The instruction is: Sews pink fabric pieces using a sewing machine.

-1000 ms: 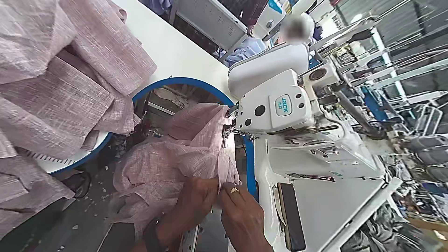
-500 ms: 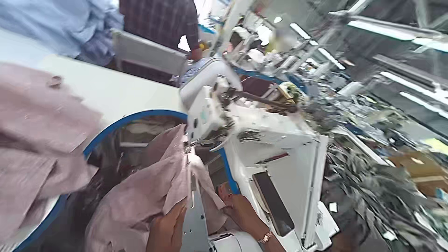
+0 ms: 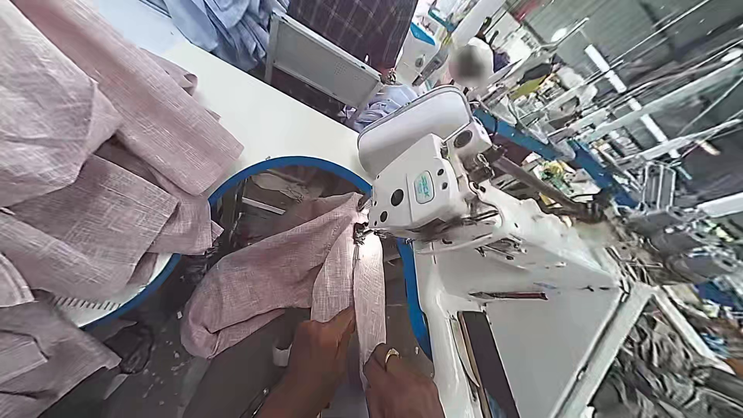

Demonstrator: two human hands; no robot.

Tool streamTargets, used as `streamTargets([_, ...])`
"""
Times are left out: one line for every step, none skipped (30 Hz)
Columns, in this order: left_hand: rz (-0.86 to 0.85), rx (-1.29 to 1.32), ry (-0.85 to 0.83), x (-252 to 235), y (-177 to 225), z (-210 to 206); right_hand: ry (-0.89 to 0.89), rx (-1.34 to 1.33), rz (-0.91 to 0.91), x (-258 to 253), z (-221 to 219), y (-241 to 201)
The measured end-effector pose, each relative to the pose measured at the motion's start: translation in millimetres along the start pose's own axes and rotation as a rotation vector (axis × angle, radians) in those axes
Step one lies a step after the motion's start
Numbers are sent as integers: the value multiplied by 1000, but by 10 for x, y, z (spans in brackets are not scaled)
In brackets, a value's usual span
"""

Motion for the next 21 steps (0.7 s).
streamTargets([5, -4, -21, 13, 0, 11, 26, -8, 3, -22, -38, 17])
streamTargets([9, 4, -47, 12, -11, 15, 55, -10, -2, -38, -86, 37])
streamTargets([19, 24, -76, -3, -27, 16, 79, -15, -11, -48, -128, 55])
streamTargets([37, 43, -109, -32, -39, 23, 102, -28, -15, -58, -142, 68])
streamTargets([61, 59, -144, -56, -45, 32, 128, -46, -12, -63, -131, 72])
streamTargets([75, 66, -169, -67, -39, 37, 149, -62, -8, -55, -103, 69])
streamTargets([80, 73, -190, -59, -26, 27, 170, -77, -9, -20, -89, 72])
streamTargets([77, 75, -204, -46, -14, 18, 187, -86, -19, 27, -117, 85])
streamTargets([59, 58, -187, -54, -17, 26, 200, -100, -31, 49, -168, 107])
streamTargets([39, 43, -155, -73, -24, 41, 207, -129, -46, 57, -200, 135])
streamTargets([22, 33, -117, -81, -28, 45, 220, -149, -55, 63, -179, 157])
streamTargets([14, 30, -81, -69, -30, 45, 240, -154, -52, 64, -120, 154])
streamTargets([5, 31, -45, -44, -25, 32, 262, -139, -41, 62, -52, 130])
streamTargets([-4, 34, -12, -37, -16, 17, 282, -111, -19, 30, 6, 102])
streamTargets([-3, 35, 11, -43, -7, 11, 294, -86, 10, -16, 25, 73])
streamTargets([0, 39, 21, -41, -4, 2, 298, -63, 25, -43, -4, 60])
streamTargets([-4, 40, 33, -39, -8, 0, 292, -52, 24, -57, -51, 62])
streamTargets([-19, 34, 50, -41, -8, 7, 279, -58, 17, -69, -73, 78])
streamTargets([-33, 23, 67, -44, -8, 12, 268, -72, 13, -77, -57, 100])
streamTargets([-41, 19, 67, -28, -8, 10, 265, -77, 13, -68, -24, 106])
streamTargets([-46, 14, 56, -12, -2, -1, 261, -71, 18, -48, 6, 99])
Point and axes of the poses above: each hand's wrist, its own x-axis away from the middle knuckle, its own z-axis out of the back of the hand, y = z × x, the point moved 7 cm from there along -x, towards the middle knuckle, and after that the axes turned 11 degrees about -y, right-handed, at the moved point
